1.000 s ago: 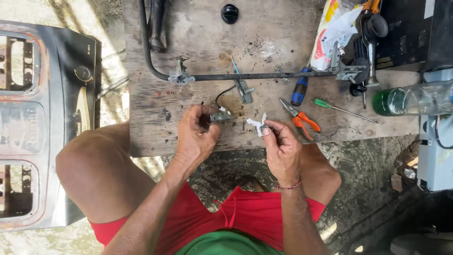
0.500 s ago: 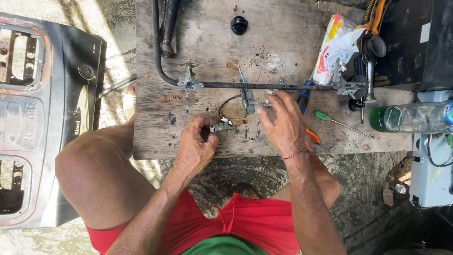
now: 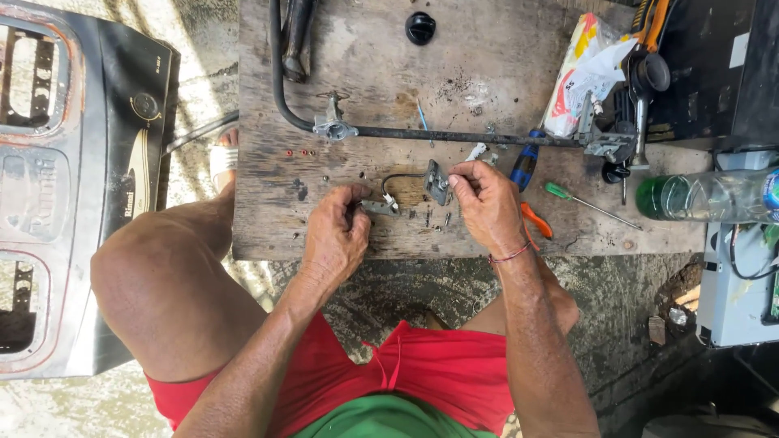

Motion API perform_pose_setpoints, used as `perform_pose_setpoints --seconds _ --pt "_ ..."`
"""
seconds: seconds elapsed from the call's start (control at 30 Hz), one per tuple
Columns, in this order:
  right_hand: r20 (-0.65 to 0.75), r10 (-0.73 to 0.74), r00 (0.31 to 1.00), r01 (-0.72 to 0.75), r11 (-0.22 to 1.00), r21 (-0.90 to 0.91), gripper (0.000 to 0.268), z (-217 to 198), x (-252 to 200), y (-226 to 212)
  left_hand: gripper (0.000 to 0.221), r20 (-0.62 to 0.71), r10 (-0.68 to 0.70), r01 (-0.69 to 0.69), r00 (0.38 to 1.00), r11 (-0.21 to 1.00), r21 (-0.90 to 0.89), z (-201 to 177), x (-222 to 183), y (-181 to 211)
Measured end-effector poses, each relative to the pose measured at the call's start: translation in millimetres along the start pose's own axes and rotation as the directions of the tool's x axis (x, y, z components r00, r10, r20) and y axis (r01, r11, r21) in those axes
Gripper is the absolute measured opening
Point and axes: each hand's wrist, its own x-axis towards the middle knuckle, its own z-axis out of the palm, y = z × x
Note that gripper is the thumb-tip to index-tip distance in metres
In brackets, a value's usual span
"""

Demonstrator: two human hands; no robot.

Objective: Disassembling and repairing a gas stove valve component, including cleaning and applying sealant tape.

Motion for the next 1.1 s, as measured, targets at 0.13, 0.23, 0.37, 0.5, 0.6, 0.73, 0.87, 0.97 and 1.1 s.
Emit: perform_pose_setpoints --seconds 0.13,0.23,0.37,0.5,0.6,0.73,0.87,0.97,1.1 --pt "0.003 0.109 0.994 -0.109 0.983 0.149 0.013 -9 -17 -12 0.025 0.037 0.043 -0.048 0.998 0.990 0.131 0 -1 3" --pt "0.018 0.095 0.995 -0.096 0.945 0.311 0.012 -18 -18 -22 0.026 0.008 0.220 -0.208 0.975 0.906 0.370 4 4 2" --pt "0.000 0.195 0.981 -0.164 0.825 0.541 0.011 -18 -24 -28 0.036 -0.009 0.294 -0.244 0.956 0.812 0.530 7 5 14" --pt "0.014 0.292 0.956 -0.192 0.589 0.785 0.012 -12 -28 -30 0.043 -0.009 0.339 -0.285 0.941 0.803 0.523 6 7 26" --pt "0.044 0.303 0.952 -0.184 0.451 0.874 0.014 0 -32 -26 0.049 -0.007 0.389 -0.381 0.921 0.906 0.187 15 9 26" --pt "0.069 0.318 0.946 -0.196 0.389 0.900 0.014 17 -43 -30 0.057 0.020 0.374 -0.368 0.927 0.920 -0.132 11 3 59" --pt "0.116 0.323 0.939 -0.216 0.294 0.931 0.014 28 -49 -38 0.046 0.056 0.289 -0.264 0.956 0.925 -0.274 16 3 54" --pt "0.038 0.308 0.951 -0.158 0.374 0.914 0.015 28 -54 -44 0.042 0.096 0.223 -0.180 0.970 0.926 -0.331 17 2 50" --pt "-0.096 0.200 0.975 -0.083 0.729 0.680 0.019 21 -67 -47 0.040 0.137 0.132 -0.035 0.982 0.834 -0.550 27 -4 39"
